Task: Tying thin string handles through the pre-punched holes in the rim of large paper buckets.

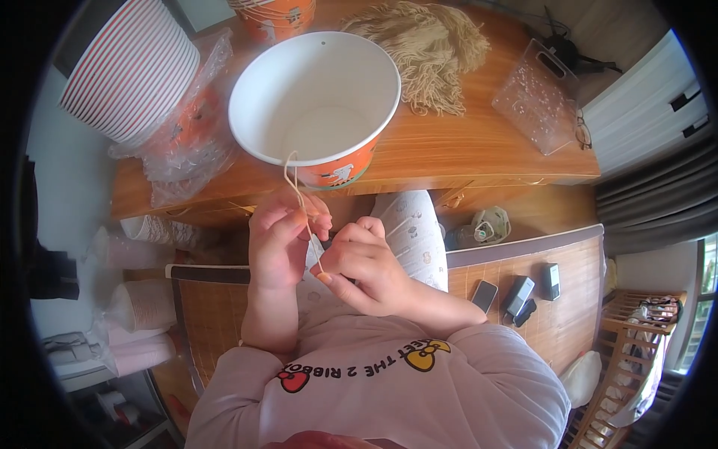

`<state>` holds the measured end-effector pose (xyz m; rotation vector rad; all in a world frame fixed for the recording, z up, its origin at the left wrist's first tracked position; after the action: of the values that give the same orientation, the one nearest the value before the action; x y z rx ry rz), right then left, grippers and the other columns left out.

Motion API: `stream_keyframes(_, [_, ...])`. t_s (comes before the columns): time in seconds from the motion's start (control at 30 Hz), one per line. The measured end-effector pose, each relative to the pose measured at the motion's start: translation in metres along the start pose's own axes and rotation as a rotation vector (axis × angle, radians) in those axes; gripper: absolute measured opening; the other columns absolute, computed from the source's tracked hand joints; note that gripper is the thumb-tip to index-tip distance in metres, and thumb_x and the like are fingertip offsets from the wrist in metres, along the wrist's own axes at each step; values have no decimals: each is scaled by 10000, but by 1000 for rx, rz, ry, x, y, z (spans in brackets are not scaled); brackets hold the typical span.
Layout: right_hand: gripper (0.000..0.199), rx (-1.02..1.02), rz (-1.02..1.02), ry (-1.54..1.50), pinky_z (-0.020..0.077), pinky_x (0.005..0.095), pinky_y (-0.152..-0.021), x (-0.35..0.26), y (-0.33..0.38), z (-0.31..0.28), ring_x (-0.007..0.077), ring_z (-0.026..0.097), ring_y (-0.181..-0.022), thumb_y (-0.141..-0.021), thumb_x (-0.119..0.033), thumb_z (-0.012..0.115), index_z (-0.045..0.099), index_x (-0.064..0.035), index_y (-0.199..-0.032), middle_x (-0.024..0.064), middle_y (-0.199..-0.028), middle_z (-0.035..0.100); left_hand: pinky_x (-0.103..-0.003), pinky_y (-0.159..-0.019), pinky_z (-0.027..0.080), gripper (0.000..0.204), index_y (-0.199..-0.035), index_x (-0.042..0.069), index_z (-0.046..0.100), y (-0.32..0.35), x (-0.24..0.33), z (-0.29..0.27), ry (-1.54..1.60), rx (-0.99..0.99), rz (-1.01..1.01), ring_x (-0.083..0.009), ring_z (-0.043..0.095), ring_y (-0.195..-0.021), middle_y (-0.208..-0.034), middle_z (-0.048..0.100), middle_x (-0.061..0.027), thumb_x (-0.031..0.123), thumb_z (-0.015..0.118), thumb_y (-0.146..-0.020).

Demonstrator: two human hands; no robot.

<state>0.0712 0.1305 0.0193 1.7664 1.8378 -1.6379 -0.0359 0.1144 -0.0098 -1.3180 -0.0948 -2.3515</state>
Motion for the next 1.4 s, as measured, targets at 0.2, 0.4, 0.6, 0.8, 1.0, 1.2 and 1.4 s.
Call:
stream_keyframes(0.2, [39,-34,-143,29,332,359,-837,-15,2,11,175,546,-762,-805,-123,678,640,-118,-797,-8,-733,598,-332,-564,539,171,-898,18,571,-6,-8,0,198,25,-82,-222,586,-733,-823,603,-108,188,555,-904])
stream_keyframes(0.4, [51,-58,-204,62,364,379,-835,-19,0,17,179,549,-733,-792,-121,681,632,-111,-792,-9,-766,609,-405,-576,612,259,-1115,15,597,-8,-21,4,580,26,-209,-235,658,-788,-928,651,-141,198,574,-933])
stream_keyframes(0.6, [73,-98,-373,36,393,380,-791,-34,5,17,191,538,-695,-770,-117,675,606,-94,-761,4,-770,603,-488,-621,622,169,-977,37,555,-6,-28,8,642,33,-310,-273,614,-826,-906,606,-80,194,501,-942])
stream_keyframes(0.8, [49,-96,-517,-61,408,354,-682,-51,12,15,200,525,-650,-788,-102,631,594,-72,-775,28,-762,590,-506,-650,626,178,-1007,40,557,-7,-28,10,659,4,-293,-271,624,-859,-891,613,-73,200,506,-948])
stream_keyframes(1.0, [66,-103,-451,-145,415,361,-676,-47,8,12,208,540,-661,-806,-110,645,600,-69,-781,32,-756,588,-359,-531,560,221,-1041,8,563,-7,-13,0,320,167,-143,-233,613,-693,-825,606,-95,195,501,-941])
stream_keyframes(1.2, [118,-90,-471,-151,427,355,-665,-58,11,7,195,560,-641,-871,-185,653,657,-67,-869,25,-798,666,-304,-778,392,770,-1281,48,281,22,36,-11,-988,438,941,-176,456,-942,-1172,418,-138,225,813,-754])
stream_keyframes(1.4, [161,-85,-473,-68,429,354,-675,-74,6,15,191,524,-643,-867,-206,694,618,-80,-803,18,-735,573,-437,-962,399,1316,-1506,41,-59,-8,19,-4,-805,362,1006,-361,414,-1272,-1487,203,-303,369,895,-661])
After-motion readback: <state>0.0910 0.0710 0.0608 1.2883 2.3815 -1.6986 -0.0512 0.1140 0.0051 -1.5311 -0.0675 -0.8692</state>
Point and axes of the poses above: each hand's wrist, its own y-axis away from the middle knuckle, its own z-axis out of the palm, x = y × z, the point moved 10 cm from there along -y, towards the middle knuckle
